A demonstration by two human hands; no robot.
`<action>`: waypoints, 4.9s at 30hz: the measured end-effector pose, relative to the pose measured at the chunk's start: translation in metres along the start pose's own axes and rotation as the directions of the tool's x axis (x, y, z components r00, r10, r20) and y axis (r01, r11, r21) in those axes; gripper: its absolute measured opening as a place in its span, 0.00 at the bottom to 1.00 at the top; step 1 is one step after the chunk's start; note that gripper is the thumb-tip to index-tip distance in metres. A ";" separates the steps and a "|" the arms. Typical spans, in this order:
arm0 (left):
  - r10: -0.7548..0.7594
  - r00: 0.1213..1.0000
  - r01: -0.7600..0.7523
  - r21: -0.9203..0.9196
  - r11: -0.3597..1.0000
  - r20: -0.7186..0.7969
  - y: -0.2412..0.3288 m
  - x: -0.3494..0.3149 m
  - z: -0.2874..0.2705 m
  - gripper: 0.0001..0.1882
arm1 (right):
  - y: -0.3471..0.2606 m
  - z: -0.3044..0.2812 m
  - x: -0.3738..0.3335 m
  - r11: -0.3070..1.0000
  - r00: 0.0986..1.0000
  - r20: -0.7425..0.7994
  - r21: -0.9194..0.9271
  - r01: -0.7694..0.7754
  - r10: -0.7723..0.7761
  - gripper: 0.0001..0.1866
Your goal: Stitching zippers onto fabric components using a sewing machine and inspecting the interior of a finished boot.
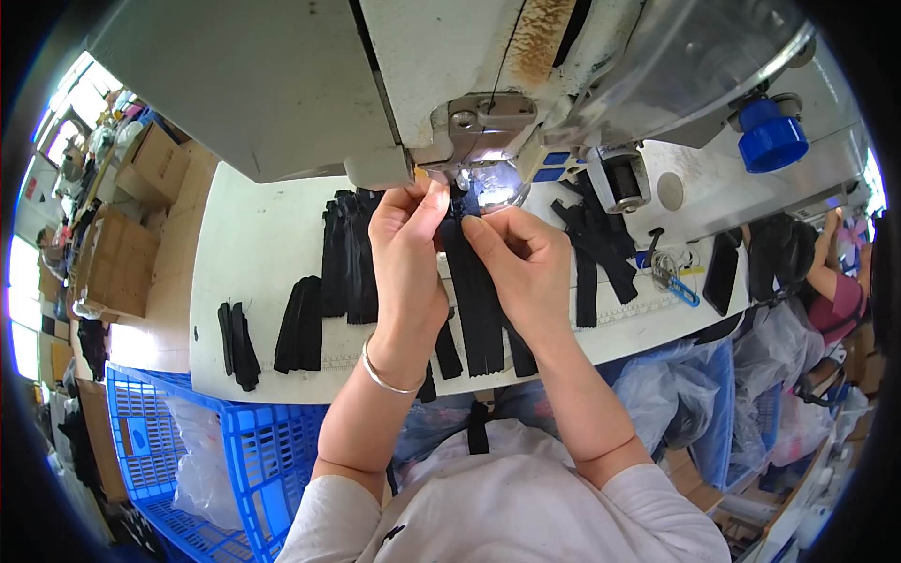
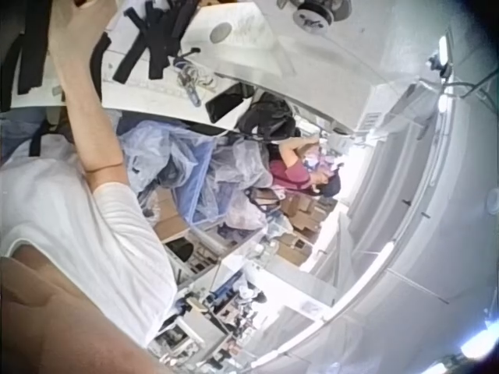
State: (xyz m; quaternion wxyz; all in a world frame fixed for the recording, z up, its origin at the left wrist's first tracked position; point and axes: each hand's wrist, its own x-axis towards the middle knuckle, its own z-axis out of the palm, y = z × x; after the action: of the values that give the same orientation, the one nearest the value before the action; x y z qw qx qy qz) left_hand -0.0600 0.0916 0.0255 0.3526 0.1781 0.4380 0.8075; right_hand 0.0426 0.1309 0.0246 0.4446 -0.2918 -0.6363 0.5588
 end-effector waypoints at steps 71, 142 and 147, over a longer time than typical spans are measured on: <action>0.075 0.997 -0.072 0.198 0.978 -0.007 0.008 0.050 -0.008 0.10 | 0.009 -0.010 -0.013 0.965 0.993 0.096 -0.244 0.093 -0.072 0.09; -0.209 0.894 -0.011 0.487 0.873 0.395 -0.035 -0.117 -0.030 0.10 | 0.003 -0.084 -0.119 0.854 0.933 0.250 -0.511 -0.098 0.257 0.06; -0.131 0.939 -0.015 0.416 0.909 0.319 -0.027 -0.109 -0.059 0.11 | 0.016 -0.081 -0.139 0.909 0.869 0.377 -0.379 -0.172 0.322 0.06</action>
State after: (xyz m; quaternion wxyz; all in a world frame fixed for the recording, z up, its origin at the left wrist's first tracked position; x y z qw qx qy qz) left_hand -0.0089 -0.0117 -0.0271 0.4015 0.3718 0.5360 0.6428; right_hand 0.1732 0.0499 -0.0263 0.1606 -0.3117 -0.7605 0.5465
